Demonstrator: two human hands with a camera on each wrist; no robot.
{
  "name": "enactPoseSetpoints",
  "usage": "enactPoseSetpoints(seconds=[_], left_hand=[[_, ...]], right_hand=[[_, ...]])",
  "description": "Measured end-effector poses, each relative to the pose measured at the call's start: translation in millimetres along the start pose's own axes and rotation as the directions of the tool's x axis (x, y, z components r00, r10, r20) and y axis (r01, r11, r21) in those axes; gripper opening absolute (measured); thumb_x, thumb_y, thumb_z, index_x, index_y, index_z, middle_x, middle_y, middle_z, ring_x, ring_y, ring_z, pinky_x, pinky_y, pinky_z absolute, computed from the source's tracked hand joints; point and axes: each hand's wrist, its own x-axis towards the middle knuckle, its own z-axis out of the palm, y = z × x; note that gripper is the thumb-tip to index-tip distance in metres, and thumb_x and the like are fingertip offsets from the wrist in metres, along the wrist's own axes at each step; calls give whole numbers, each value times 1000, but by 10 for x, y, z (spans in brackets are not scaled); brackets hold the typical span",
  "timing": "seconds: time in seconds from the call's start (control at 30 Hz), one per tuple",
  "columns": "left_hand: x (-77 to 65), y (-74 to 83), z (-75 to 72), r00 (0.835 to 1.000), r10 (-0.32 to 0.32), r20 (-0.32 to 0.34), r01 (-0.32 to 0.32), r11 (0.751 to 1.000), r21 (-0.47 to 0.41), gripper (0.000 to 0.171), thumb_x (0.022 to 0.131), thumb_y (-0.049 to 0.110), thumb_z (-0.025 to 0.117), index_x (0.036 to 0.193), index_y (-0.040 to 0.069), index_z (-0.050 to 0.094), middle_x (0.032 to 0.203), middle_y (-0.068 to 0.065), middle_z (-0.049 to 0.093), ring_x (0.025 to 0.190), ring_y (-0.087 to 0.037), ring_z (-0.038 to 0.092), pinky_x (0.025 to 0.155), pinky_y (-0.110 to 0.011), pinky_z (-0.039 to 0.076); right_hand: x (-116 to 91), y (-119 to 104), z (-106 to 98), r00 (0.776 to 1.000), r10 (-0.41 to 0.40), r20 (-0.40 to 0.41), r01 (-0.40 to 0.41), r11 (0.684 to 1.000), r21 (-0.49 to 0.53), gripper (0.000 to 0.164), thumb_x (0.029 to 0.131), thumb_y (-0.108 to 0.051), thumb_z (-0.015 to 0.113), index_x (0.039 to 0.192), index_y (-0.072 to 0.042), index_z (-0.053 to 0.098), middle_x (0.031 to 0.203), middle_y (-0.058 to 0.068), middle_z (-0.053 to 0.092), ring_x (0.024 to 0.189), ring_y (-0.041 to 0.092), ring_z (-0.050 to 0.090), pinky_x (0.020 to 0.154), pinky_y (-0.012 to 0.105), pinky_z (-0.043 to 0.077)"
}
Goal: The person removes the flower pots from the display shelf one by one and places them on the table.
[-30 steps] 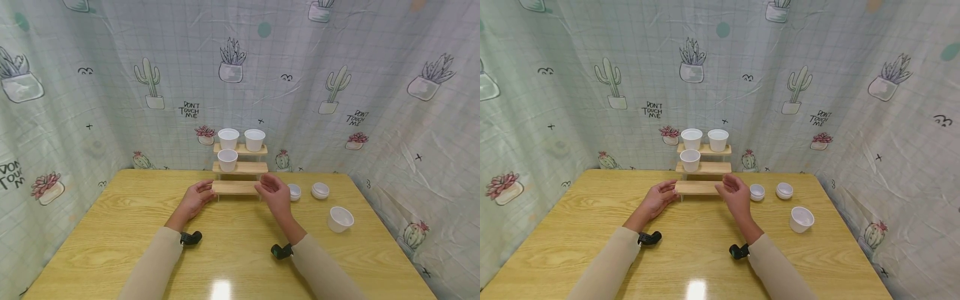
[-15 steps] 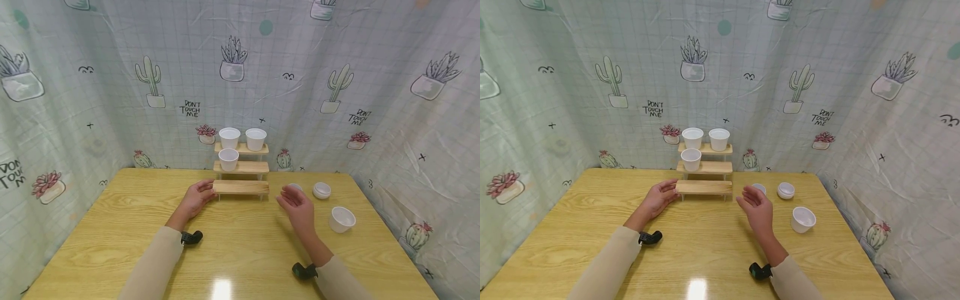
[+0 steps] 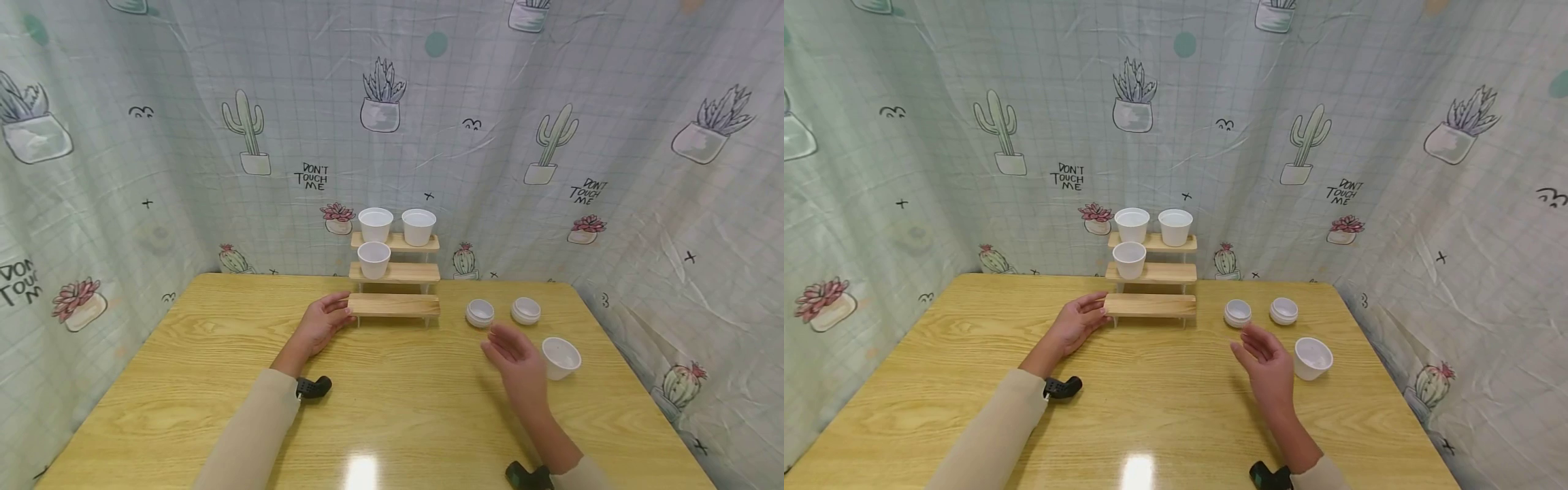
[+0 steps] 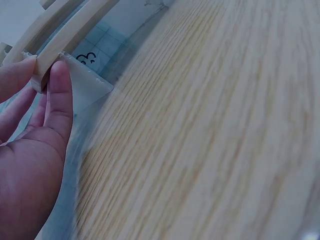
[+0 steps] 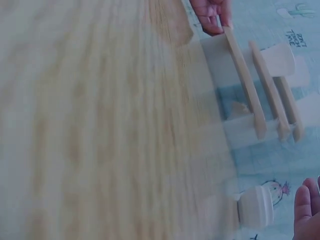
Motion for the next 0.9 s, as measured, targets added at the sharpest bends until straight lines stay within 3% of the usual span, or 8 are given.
enactPoseSetpoints(seconds=[0.4,0.57,0.9], left_hand=[[18,-15,-22,1000,1,12,0,1000,-3,54,101,-7,56,152,-9,38,111,-2,56,91,-9,64,92,-26,63],[13,-11,-39,1000,-3,22,2,1000,3,55,101,-5,57,153,-8,37,114,-2,56,93,-9,64,93,-27,63],[21,-18,-17,1000,10,4,-10,1000,-21,54,100,-10,55,151,-11,38,110,-3,57,90,-10,64,89,-25,63]], right_hand=[[-69,-34,-300,995,-20,-98,10,995,-101,41,83,4,82,121,10,67,102,-11,76,98,5,74,83,16,62],[-94,-109,-409,991,-20,-130,8,996,-89,41,82,5,82,120,11,67,101,-9,76,96,2,73,84,14,61],[-118,-225,-671,971,39,-237,-66,992,-104,43,81,0,85,120,7,69,103,-7,77,96,2,73,81,11,60]])
